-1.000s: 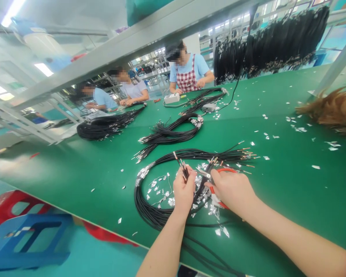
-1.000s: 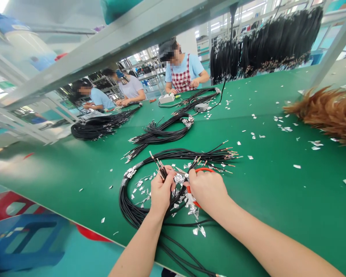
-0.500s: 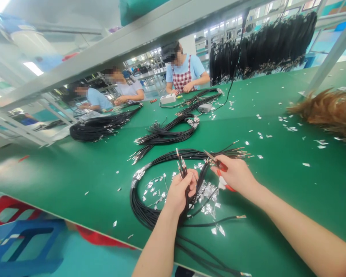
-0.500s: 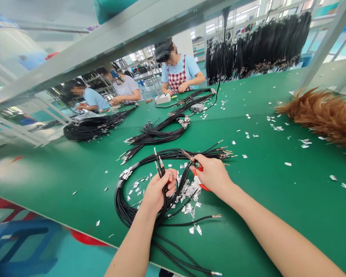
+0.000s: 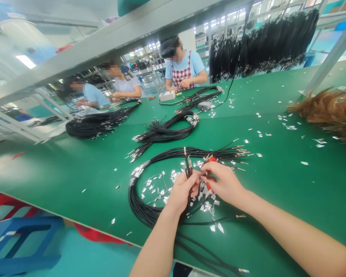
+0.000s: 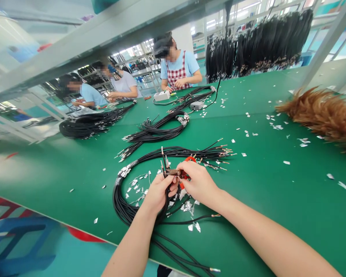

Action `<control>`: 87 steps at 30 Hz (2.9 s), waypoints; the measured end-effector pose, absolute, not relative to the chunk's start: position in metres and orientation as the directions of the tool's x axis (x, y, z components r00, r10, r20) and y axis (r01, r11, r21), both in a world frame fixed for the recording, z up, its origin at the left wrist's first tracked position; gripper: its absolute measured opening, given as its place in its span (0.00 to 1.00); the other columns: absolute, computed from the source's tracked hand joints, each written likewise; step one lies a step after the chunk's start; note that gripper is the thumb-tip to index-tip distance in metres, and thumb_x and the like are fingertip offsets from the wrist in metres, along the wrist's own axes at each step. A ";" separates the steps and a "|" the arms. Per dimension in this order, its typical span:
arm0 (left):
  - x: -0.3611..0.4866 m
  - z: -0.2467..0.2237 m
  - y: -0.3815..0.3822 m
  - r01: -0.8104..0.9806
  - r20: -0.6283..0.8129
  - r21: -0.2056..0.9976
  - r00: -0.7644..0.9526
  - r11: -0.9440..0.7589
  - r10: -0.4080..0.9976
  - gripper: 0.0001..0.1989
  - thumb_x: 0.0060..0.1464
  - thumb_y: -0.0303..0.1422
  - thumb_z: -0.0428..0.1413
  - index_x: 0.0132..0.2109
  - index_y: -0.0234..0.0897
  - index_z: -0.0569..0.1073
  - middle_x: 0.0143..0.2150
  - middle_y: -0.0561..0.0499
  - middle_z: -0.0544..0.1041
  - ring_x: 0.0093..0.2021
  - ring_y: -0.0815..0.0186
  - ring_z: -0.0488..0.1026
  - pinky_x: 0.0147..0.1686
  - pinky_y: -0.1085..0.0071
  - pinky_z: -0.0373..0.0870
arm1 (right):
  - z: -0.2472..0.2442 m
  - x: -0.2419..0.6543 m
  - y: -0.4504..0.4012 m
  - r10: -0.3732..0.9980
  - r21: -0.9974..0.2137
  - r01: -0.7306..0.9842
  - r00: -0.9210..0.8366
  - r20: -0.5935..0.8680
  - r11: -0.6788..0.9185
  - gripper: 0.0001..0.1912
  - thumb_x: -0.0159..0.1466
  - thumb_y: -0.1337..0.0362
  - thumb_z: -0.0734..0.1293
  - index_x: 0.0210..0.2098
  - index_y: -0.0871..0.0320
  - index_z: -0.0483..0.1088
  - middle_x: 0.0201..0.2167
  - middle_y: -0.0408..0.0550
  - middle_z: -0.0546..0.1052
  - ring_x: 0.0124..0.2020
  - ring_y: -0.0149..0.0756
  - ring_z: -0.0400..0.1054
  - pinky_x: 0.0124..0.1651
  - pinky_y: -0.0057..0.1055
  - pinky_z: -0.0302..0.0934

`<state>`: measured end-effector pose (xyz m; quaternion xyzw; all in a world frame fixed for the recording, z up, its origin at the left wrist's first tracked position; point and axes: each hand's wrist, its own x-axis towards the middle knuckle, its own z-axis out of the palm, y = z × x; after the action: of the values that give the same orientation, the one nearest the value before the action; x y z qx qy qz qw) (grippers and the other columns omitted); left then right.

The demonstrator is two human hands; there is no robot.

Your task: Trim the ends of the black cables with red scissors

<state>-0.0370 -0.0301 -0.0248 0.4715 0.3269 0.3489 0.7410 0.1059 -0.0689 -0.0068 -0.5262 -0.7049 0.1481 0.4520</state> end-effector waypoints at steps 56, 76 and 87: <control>-0.026 -0.027 -0.039 -0.184 -0.164 0.944 0.457 0.273 0.874 0.07 0.46 0.33 0.55 0.30 0.33 0.66 0.20 0.56 0.68 0.11 0.80 0.51 0.10 0.80 0.45 | -0.019 0.101 -0.064 0.959 -0.956 0.231 0.173 0.223 0.181 0.09 0.50 0.75 0.59 0.26 0.55 0.55 0.22 0.37 0.65 0.23 0.27 0.59 0.26 0.26 0.55; -0.024 -0.019 -0.040 0.013 -0.193 0.979 0.397 0.204 0.897 0.10 0.40 0.32 0.58 0.32 0.33 0.67 0.18 0.55 0.70 0.11 0.79 0.52 0.10 0.79 0.46 | 0.000 0.117 -0.067 0.955 -0.891 0.403 0.113 0.275 0.209 0.07 0.54 0.71 0.61 0.23 0.56 0.57 0.21 0.39 0.68 0.22 0.28 0.59 0.25 0.27 0.55; -0.037 -0.022 -0.033 -0.126 -0.224 0.896 0.699 0.426 0.679 0.11 0.46 0.37 0.56 0.31 0.33 0.65 0.14 0.59 0.63 0.10 0.80 0.47 0.10 0.80 0.42 | -0.004 0.114 -0.056 0.995 -0.927 -0.363 -0.030 -0.090 -0.095 0.14 0.48 0.64 0.69 0.24 0.57 0.57 0.15 0.33 0.62 0.16 0.23 0.56 0.21 0.24 0.50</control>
<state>-0.0373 -0.0328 -0.0221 0.4717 0.2932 0.2544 0.7917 0.1138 -0.0564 -0.0042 -0.4184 -0.3777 0.6103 0.5566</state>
